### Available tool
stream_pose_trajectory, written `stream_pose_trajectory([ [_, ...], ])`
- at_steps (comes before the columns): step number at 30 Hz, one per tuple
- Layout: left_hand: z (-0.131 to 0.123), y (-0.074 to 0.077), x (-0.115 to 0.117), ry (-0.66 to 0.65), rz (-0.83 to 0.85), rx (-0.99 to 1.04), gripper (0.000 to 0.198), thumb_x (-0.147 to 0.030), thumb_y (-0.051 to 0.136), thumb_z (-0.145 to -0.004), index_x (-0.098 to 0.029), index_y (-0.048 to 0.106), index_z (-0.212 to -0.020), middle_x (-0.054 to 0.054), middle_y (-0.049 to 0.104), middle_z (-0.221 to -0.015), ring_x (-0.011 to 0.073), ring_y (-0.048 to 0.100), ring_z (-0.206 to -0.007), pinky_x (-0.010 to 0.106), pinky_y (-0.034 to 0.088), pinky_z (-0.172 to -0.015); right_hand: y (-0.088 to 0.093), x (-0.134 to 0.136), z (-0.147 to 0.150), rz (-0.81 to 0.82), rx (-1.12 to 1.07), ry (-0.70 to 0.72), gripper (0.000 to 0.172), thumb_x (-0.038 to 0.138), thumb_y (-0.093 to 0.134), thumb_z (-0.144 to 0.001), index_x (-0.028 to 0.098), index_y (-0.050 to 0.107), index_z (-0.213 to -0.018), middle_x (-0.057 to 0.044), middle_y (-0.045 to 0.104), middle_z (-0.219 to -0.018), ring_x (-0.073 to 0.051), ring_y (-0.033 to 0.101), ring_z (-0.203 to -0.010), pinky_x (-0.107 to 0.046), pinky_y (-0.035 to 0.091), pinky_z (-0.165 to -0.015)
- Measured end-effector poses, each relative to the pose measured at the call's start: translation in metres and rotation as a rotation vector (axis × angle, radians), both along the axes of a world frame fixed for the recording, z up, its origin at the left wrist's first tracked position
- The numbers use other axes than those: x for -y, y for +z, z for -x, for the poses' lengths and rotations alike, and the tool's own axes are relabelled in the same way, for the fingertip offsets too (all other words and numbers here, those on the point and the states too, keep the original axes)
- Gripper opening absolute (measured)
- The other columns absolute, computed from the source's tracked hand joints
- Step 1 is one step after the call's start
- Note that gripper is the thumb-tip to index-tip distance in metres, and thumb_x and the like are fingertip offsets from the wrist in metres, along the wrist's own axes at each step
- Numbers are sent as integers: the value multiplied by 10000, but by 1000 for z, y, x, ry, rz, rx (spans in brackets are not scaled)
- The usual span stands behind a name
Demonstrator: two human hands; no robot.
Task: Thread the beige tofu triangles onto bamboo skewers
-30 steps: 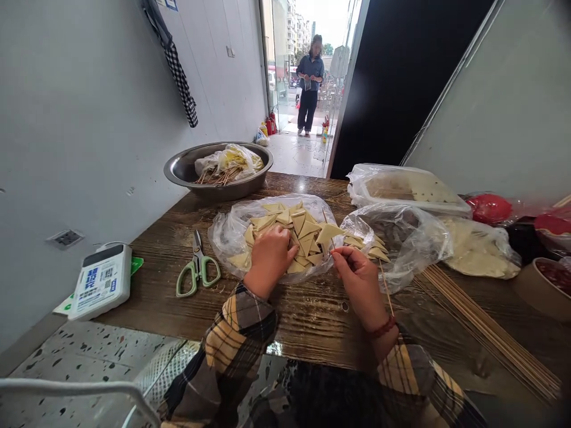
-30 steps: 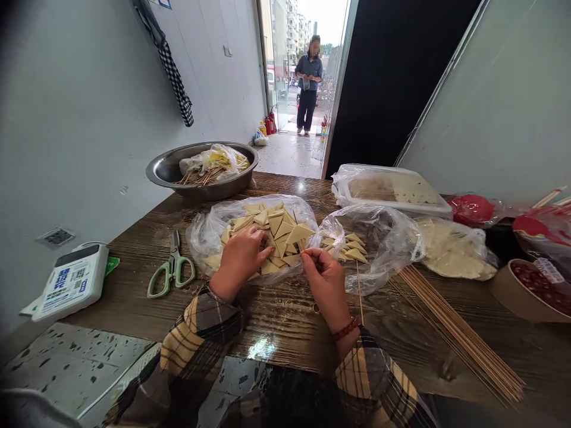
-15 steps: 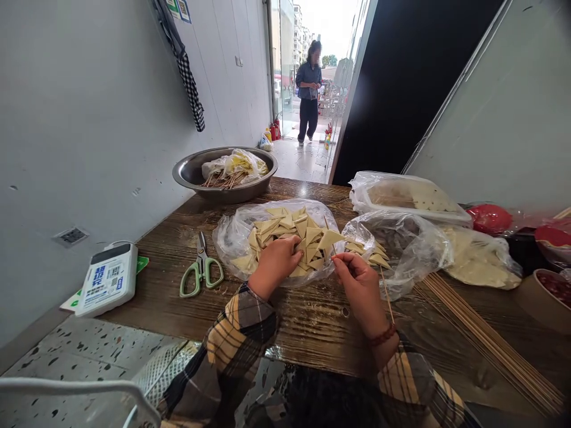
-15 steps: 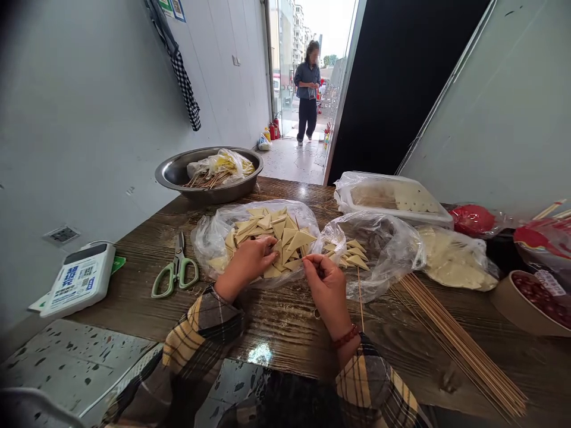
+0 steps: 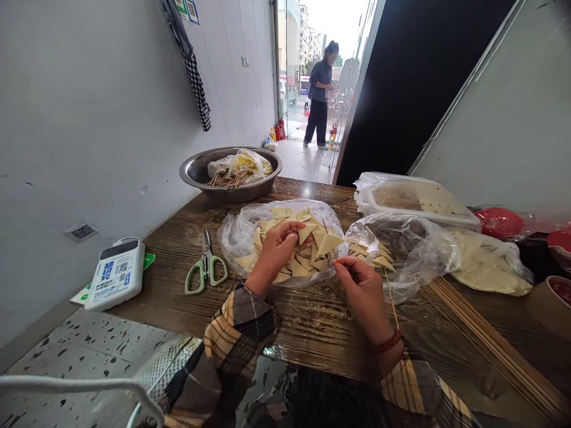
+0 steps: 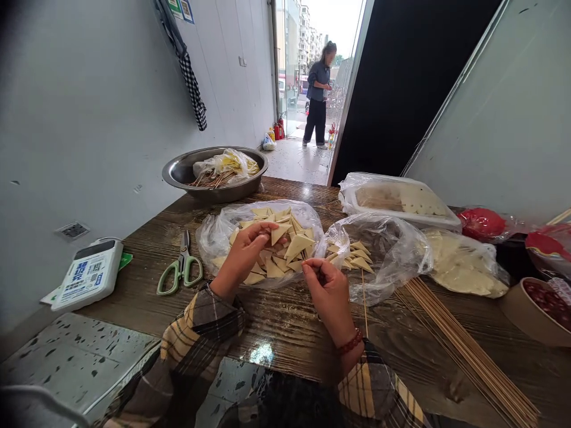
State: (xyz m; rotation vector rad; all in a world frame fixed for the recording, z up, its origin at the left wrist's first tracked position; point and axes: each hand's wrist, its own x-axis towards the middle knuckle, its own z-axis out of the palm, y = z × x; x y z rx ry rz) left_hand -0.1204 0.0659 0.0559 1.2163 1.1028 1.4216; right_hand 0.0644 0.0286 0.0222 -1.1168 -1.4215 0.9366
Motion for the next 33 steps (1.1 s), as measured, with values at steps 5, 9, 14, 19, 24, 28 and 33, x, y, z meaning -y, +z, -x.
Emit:
stream_pose_trajectory([
  [5,0,3,2,34,-19,157,238,-286,646,-759,-158,591,-953,8,655,-791,138,667,-724,262,516,-703,-1,3,1,-84,112,30,222,376,605,-845,181,711,-833,-23,694,-723,-138,580,-599,-252,463,-553],
  [9,4,2,-2,90,-45,253,389,-243,722,-698,-175,569,-1049,-26,635,-733,93,627,-640,176,403,-538,-2,4,1,-138,204,76,188,323,591,-852,205,733,-890,-47,743,-858,-174,654,-715,-292,522,-646],
  [14,9,2,-4,70,36,417,324,-227,769,-634,-129,624,-906,-13,648,-743,68,607,-602,166,364,-491,-2,3,1,-207,243,95,187,296,576,-864,229,737,-931,-54,753,-944,-212,687,-855,-368,544,-787],
  [19,9,2,-2,19,97,538,258,-199,759,-657,-136,594,-845,20,688,-780,143,691,-698,213,499,-600,-3,3,1,-239,278,104,177,282,581,-866,234,738,-933,-47,753,-951,-206,693,-872,-366,543,-817],
  [24,9,1,-2,7,131,547,207,-190,718,-721,-125,580,-861,79,717,-817,177,712,-752,261,547,-690,-4,2,1,-248,302,117,187,281,573,-873,239,740,-946,-46,752,-951,-206,694,-880,-364,542,-822],
  [28,8,0,-2,1,128,545,215,-190,719,-729,-119,590,-885,78,717,-820,174,712,-752,261,551,-701,-6,2,0,-248,321,106,195,295,573,-873,248,742,-960,-47,751,-966,-213,692,-886,-376,540,-830],
  [33,7,0,-2,-4,134,558,236,-179,730,-716,-116,601,-902,75,718,-830,183,714,-756,278,556,-720,-7,1,0,-247,325,109,193,295,577,-872,252,741,-964,-45,750,-964,-212,689,-884,-375,537,-825],
])
